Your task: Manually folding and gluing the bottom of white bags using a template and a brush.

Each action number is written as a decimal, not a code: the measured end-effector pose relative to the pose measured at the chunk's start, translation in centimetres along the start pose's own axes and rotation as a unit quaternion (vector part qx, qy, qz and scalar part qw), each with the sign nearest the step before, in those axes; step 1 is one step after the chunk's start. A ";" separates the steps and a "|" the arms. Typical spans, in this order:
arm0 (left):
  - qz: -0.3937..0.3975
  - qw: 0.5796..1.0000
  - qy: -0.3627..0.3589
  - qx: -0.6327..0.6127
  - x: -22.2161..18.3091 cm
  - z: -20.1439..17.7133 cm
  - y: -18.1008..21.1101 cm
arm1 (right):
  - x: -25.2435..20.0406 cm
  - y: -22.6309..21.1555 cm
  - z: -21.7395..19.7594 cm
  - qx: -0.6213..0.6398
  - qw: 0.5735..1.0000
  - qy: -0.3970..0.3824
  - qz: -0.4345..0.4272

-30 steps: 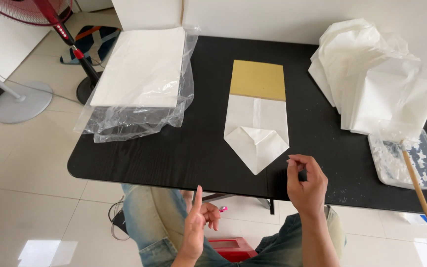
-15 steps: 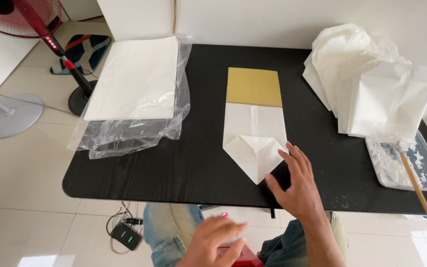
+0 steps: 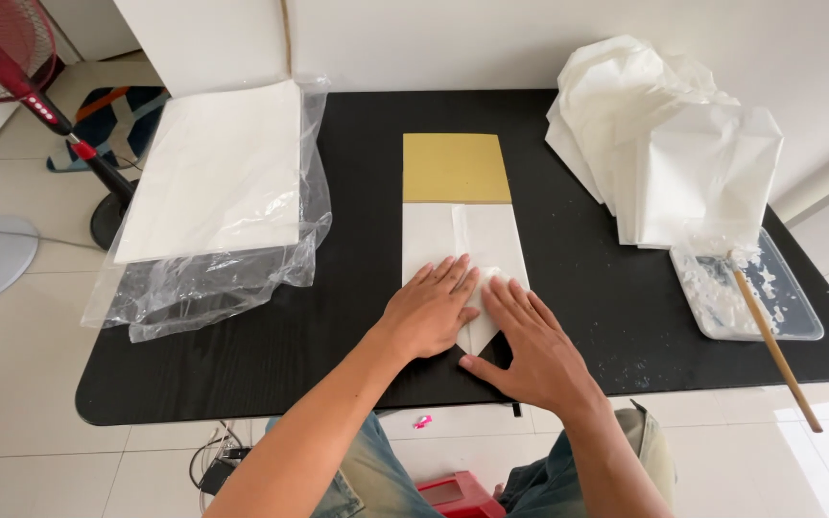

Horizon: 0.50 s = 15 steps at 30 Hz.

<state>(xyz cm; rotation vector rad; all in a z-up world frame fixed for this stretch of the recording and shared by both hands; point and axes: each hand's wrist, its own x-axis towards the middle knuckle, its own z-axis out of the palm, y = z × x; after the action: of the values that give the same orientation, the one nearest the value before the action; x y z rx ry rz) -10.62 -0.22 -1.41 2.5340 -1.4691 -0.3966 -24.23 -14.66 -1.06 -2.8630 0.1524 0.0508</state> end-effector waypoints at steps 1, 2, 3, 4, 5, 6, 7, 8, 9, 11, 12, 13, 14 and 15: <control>-0.009 1.000 -0.023 0.002 -0.2 -0.1 0.1 | -0.1 -0.2 0.0 -0.018 1.000 -0.020 -0.003; -0.007 1.000 -0.025 0.004 -0.7 0.1 0.5 | -0.9 -0.3 0.3 -0.016 1.000 -0.020 -0.001; -0.005 0.999 -0.039 0.009 -1.1 0.3 0.8 | -1.7 -0.3 0.6 0.006 0.999 0.007 -0.041; -0.003 0.998 -0.054 0.013 -1.6 0.5 1.0 | -2.4 -0.4 1.1 0.028 0.996 0.034 -0.082; -0.005 0.998 -0.056 0.010 -2.1 1.3 1.2 | -3.3 -0.5 1.6 0.029 0.996 0.029 -0.083; 0.018 0.999 0.000 0.030 -2.7 2.1 1.3 | -4.2 -0.7 2.2 0.000 0.993 0.062 -0.101; 0.040 0.996 0.059 0.051 -3.1 2.7 1.4 | -4.9 -0.8 2.6 -0.030 0.988 0.096 -0.121; 0.035 0.996 0.060 0.049 -3.7 3.4 1.6 | -5.4 -0.6 3.3 -0.031 0.987 0.093 -0.125; 0.049 0.995 0.072 0.045 -4.3 4.2 1.8 | -6.0 -0.4 4.1 -0.090 0.981 0.117 -0.127; 0.062 0.994 0.080 0.040 -5.5 5.4 2.5 | -7.0 -0.2 4.9 -0.147 0.971 0.139 -0.126; 0.068 0.989 0.121 0.050 -6.1 5.7 2.8 | -7.5 -0.3 4.9 -0.138 0.971 0.144 -0.130; 0.073 0.982 0.165 0.061 -6.6 6.0 3.1 | -7.7 -0.2 4.8 -0.131 0.970 0.150 -0.136; 0.073 0.982 0.164 0.060 -6.7 6.0 3.1 | -7.8 -0.1 4.9 -0.131 0.971 0.149 -0.135; 0.078 0.984 0.157 0.042 -6.9 6.0 3.2 | -7.9 0.0 5.0 -0.085 0.973 0.159 -0.143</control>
<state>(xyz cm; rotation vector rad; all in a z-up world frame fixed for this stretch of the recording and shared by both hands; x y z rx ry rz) -18.41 4.04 -5.19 2.3821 -1.5697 0.0878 -32.19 -12.49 -5.46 -3.0109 -0.2138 -0.4735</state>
